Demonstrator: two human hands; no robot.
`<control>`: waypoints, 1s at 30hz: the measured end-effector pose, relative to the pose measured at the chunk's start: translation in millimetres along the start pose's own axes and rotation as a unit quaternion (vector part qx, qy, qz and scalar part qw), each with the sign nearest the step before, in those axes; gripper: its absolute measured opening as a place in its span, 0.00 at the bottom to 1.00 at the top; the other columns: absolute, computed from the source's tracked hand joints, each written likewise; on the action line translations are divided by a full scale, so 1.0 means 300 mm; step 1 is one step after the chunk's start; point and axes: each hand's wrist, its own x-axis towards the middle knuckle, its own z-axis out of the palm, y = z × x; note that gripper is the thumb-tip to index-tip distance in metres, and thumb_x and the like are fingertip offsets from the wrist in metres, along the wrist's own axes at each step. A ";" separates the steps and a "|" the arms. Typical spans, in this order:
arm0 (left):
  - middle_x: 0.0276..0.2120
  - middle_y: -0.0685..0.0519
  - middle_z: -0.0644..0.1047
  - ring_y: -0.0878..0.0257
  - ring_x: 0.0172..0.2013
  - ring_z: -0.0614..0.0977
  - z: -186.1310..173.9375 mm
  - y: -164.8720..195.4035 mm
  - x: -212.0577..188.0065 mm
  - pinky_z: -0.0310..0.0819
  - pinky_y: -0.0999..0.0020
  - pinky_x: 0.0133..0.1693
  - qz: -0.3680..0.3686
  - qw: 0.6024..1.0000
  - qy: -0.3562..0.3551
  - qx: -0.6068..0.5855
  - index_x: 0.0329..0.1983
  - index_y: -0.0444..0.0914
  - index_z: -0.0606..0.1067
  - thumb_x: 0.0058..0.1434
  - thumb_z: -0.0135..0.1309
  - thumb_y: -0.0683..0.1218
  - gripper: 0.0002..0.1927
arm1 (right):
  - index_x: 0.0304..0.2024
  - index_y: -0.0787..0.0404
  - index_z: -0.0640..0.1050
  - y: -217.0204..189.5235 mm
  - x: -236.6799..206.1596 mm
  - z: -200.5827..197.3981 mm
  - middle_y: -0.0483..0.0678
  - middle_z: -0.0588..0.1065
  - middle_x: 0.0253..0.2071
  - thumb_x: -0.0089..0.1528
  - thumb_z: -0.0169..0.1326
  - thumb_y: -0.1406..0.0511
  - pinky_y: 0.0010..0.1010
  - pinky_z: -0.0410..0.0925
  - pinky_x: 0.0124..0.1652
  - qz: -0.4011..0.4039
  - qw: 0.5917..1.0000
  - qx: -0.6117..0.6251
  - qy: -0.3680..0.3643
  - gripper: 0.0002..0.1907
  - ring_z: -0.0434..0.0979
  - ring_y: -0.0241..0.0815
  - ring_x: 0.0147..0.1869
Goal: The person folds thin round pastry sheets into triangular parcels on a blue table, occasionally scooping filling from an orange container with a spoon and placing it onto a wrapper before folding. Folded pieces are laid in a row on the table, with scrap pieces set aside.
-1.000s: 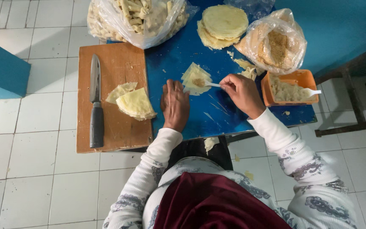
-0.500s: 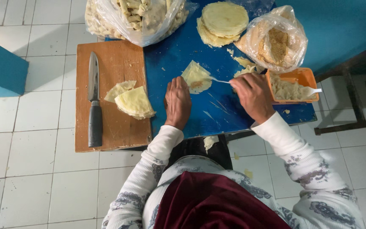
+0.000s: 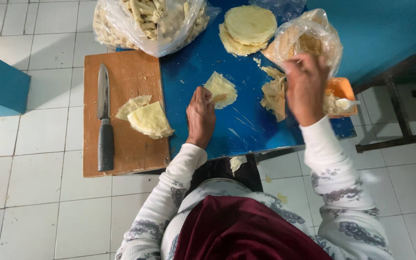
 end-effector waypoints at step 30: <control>0.38 0.42 0.75 0.47 0.37 0.81 0.032 -0.023 0.016 0.76 0.56 0.39 -0.002 0.999 -0.041 -0.027 0.44 0.34 0.67 0.54 0.62 0.32 0.19 | 0.48 0.60 0.78 -0.256 0.003 0.157 0.48 0.80 0.48 0.60 0.59 0.74 0.41 0.66 0.54 -0.072 0.949 0.263 -0.160 0.14 0.80 0.49 0.53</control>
